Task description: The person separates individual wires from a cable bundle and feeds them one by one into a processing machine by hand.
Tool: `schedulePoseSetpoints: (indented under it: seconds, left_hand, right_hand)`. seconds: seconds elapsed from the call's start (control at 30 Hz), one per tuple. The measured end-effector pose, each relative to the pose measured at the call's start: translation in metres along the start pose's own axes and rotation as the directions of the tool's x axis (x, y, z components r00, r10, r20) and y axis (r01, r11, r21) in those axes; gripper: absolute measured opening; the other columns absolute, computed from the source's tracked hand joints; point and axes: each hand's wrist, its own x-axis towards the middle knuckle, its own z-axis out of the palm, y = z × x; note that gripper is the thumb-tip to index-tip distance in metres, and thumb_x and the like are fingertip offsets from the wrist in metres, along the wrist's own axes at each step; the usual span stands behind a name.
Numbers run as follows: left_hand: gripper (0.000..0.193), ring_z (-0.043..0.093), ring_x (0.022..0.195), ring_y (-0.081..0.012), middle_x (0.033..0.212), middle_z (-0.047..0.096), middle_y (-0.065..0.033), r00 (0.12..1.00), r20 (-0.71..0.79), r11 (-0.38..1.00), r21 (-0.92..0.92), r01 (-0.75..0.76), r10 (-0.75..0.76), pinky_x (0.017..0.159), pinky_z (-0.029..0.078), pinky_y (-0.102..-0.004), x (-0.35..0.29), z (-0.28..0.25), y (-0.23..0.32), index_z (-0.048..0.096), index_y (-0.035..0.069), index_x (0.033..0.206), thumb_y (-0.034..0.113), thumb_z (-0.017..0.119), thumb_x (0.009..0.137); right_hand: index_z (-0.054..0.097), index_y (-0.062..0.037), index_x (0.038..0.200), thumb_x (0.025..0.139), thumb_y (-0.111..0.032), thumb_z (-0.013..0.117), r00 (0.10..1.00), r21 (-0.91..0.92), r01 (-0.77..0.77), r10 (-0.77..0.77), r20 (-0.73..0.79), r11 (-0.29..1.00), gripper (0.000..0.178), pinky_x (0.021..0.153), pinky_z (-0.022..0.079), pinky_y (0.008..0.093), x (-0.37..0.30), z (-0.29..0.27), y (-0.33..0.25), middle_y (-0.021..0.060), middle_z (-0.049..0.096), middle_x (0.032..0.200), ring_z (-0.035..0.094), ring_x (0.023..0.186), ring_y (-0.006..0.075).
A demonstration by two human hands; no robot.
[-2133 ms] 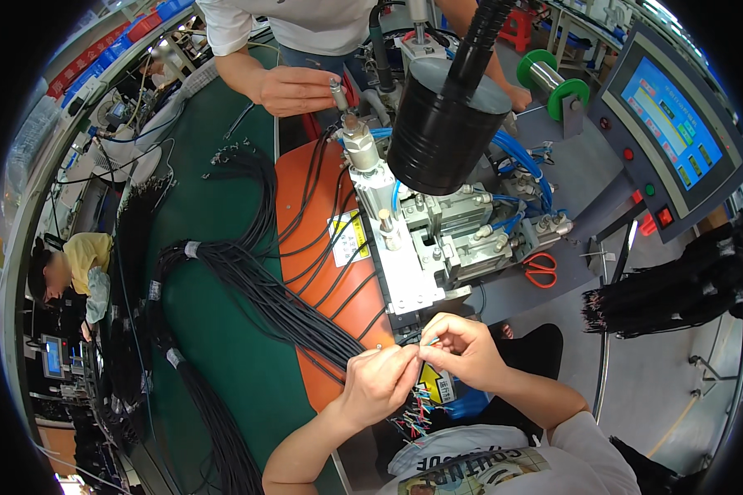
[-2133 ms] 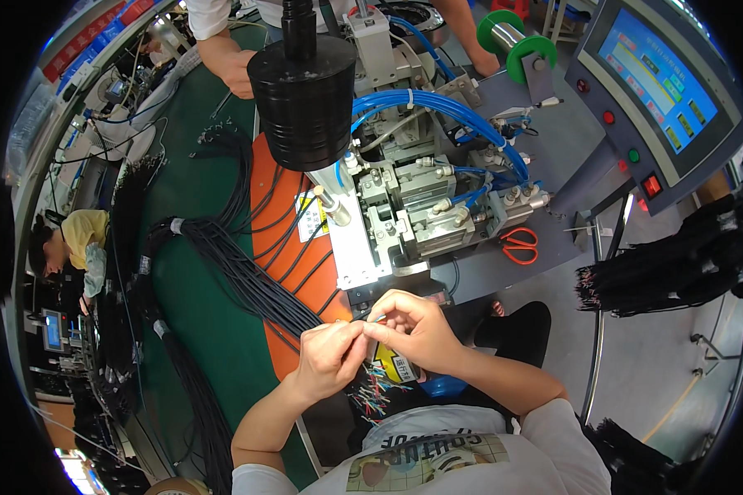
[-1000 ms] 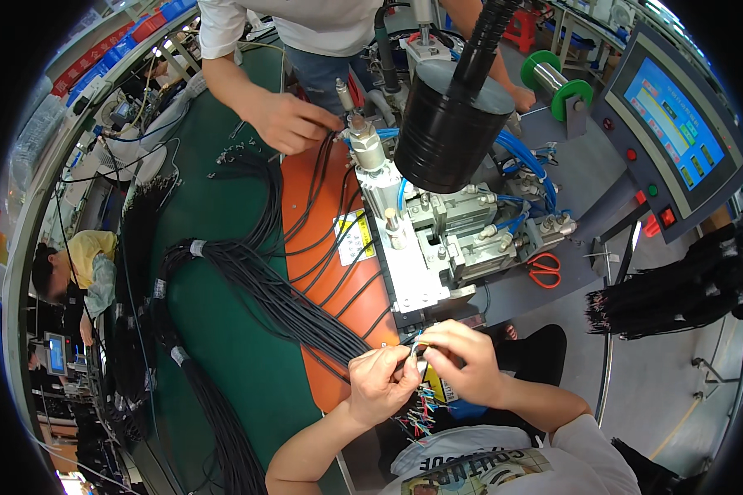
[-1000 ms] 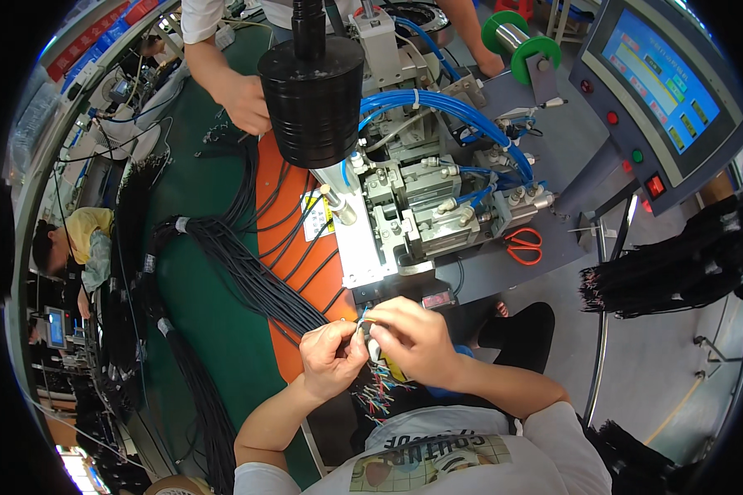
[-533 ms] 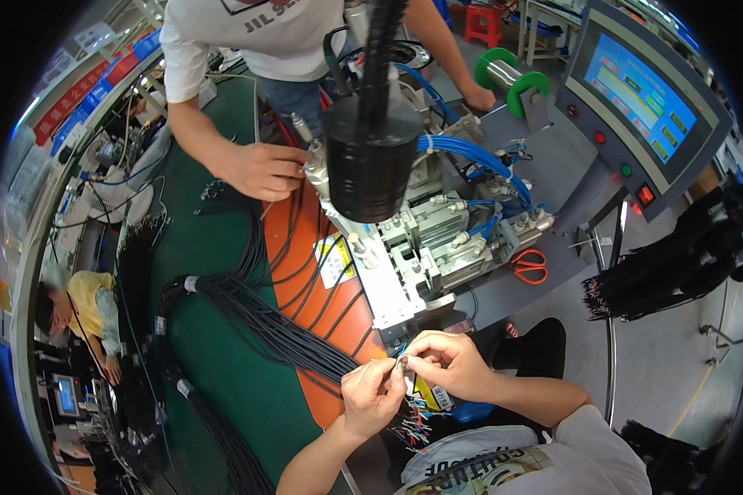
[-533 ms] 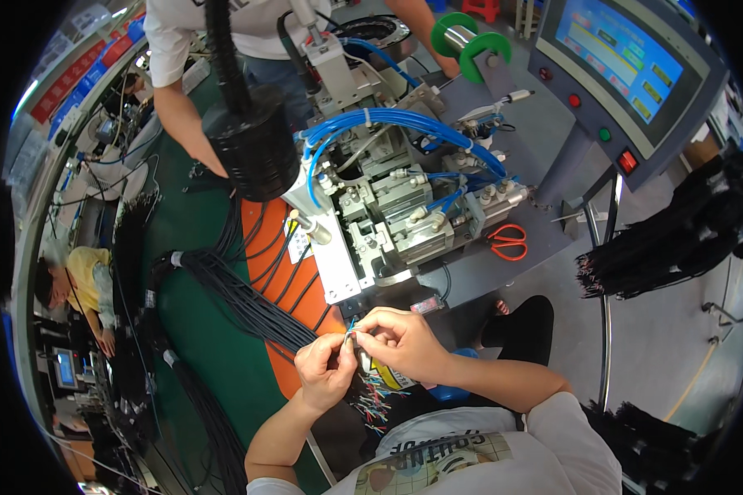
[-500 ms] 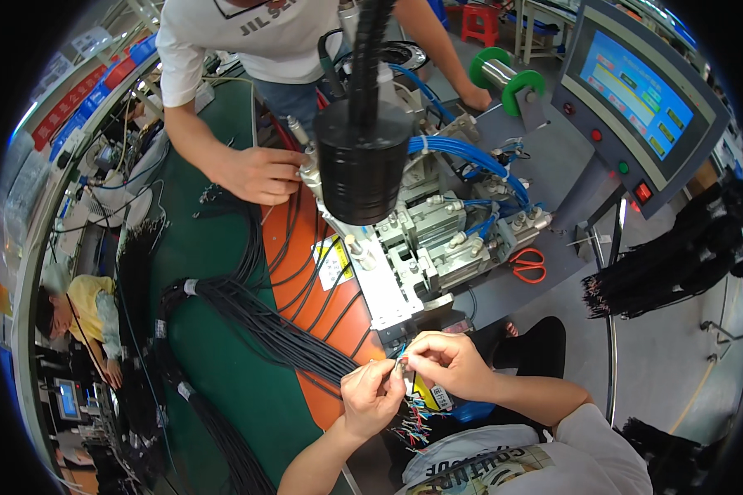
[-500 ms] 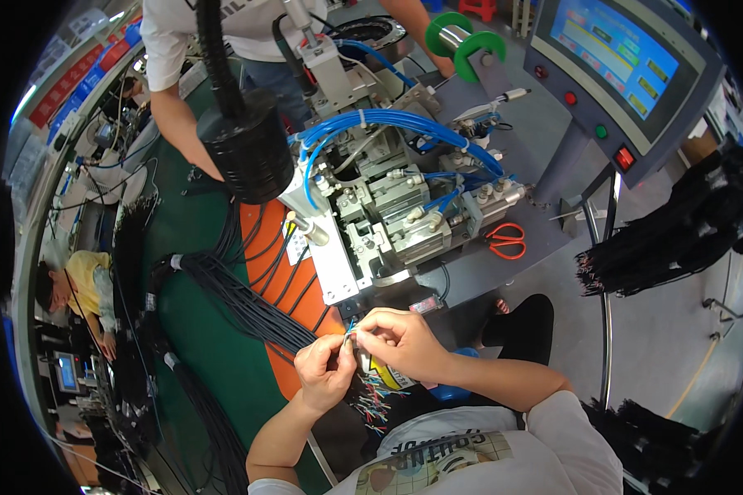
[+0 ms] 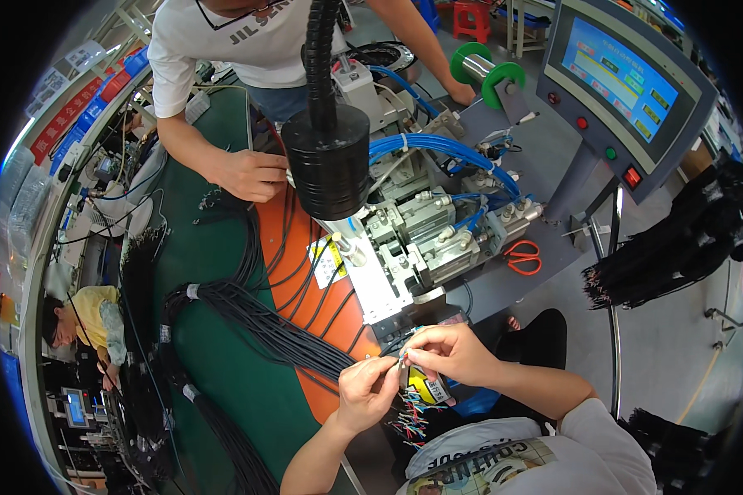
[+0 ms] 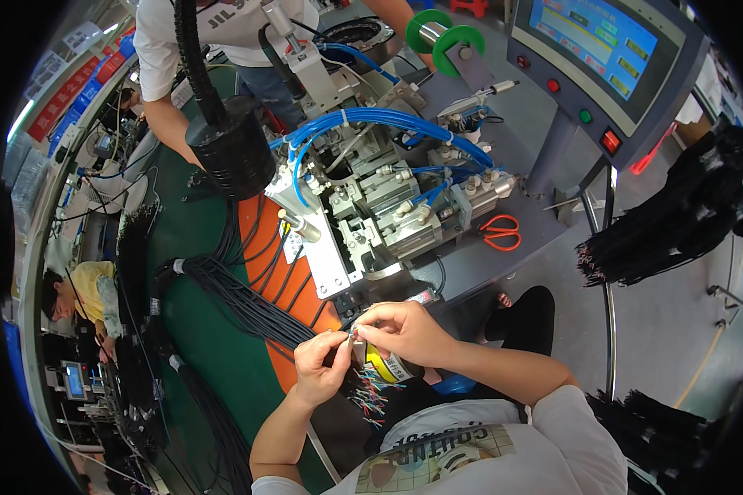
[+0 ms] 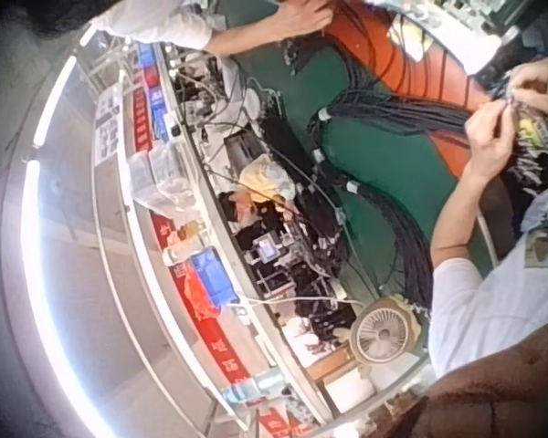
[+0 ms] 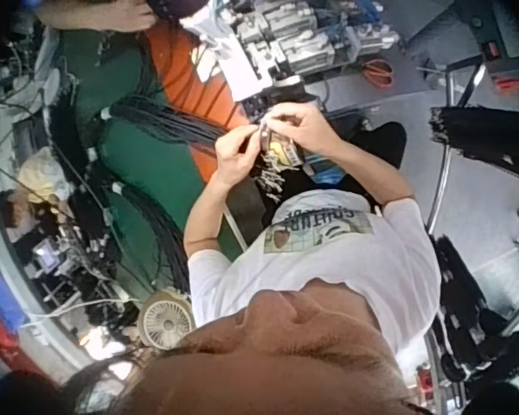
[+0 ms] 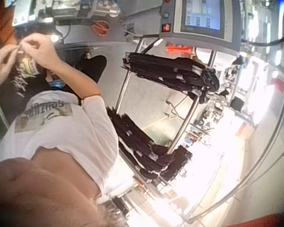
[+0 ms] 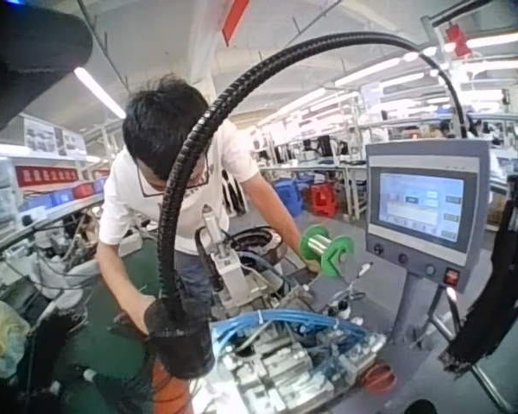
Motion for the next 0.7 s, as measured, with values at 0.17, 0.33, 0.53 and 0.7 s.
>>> schedulePoseSetpoints:
  seconds: [0.17, 0.33, 0.53, 0.7]
  left_hand:
    - [0.011, 0.056, 0.053, -0.0186, 0.067, 0.06, -0.0086, 0.999, 0.043, 0.996, 0.084, -0.033, 0.03, 0.05, 0.042, -0.0286, -0.001, 0.001, -0.001, 0.062, 0.0, 0.086, -0.003, 0.065, 0.076]
    - [0.021, 0.061, 0.068, -0.025, 0.078, 0.064, -0.0093, 0.976, 0.212, 0.976, 0.196, -0.093, 0.051, 0.066, 0.044, -0.0347, -0.002, -0.008, 0.006, 0.063, 0.002, 0.09, 0.002, 0.07, 0.07]
    - [0.072, 0.043, 0.123, -0.0359, 0.131, 0.045, -0.0186, 0.813, 0.571, 0.95, 0.304, -0.077, -0.117, 0.104, 0.023, -0.053, 0.002, -0.05, 0.033, 0.049, 0.003, 0.123, 0.024, 0.08, 0.062]
    - [0.081, 0.037, 0.127, -0.0382, 0.137, 0.04, -0.0192, 0.793, 0.549, 0.753, 0.631, -0.187, -0.264, 0.105, 0.018, -0.0596, -0.026, -0.043, 0.036, 0.046, 0.004, 0.127, 0.024, 0.081, 0.058]
  right_hand:
    - [0.061, -0.0012, 0.081, 0.078, -0.003, 0.063, 0.911, -0.556, 0.327, -0.411, -0.029, 0.764, 0.004, 0.048, 0.043, 0.0266, -0.003, 0.003, 0.004, 0.006, 0.058, 0.076, 0.054, 0.054, 0.0128]
    - [0.057, -0.0053, 0.079, 0.075, -0.009, 0.064, 0.775, -0.818, 0.433, -0.62, 0.122, 0.379, 0.008, 0.051, 0.047, 0.0334, -0.019, 0.006, 0.011, 0.0051, 0.057, 0.075, 0.059, 0.061, 0.0229]
    - [0.062, -0.0063, 0.088, 0.073, -0.012, 0.067, 0.778, -0.806, 0.496, -0.578, 0.247, 0.323, 0.017, 0.054, 0.048, 0.0302, -0.053, 0.001, 0.03, 0.0032, 0.061, 0.086, 0.061, 0.072, 0.0188]
    - [0.06, -0.0062, 0.092, 0.076, -0.016, 0.065, 0.784, -0.76, 0.521, -0.571, 0.245, 0.389, 0.02, 0.067, 0.045, 0.0326, -0.066, 0.019, 0.04, 0.0036, 0.059, 0.091, 0.057, 0.08, 0.0194]
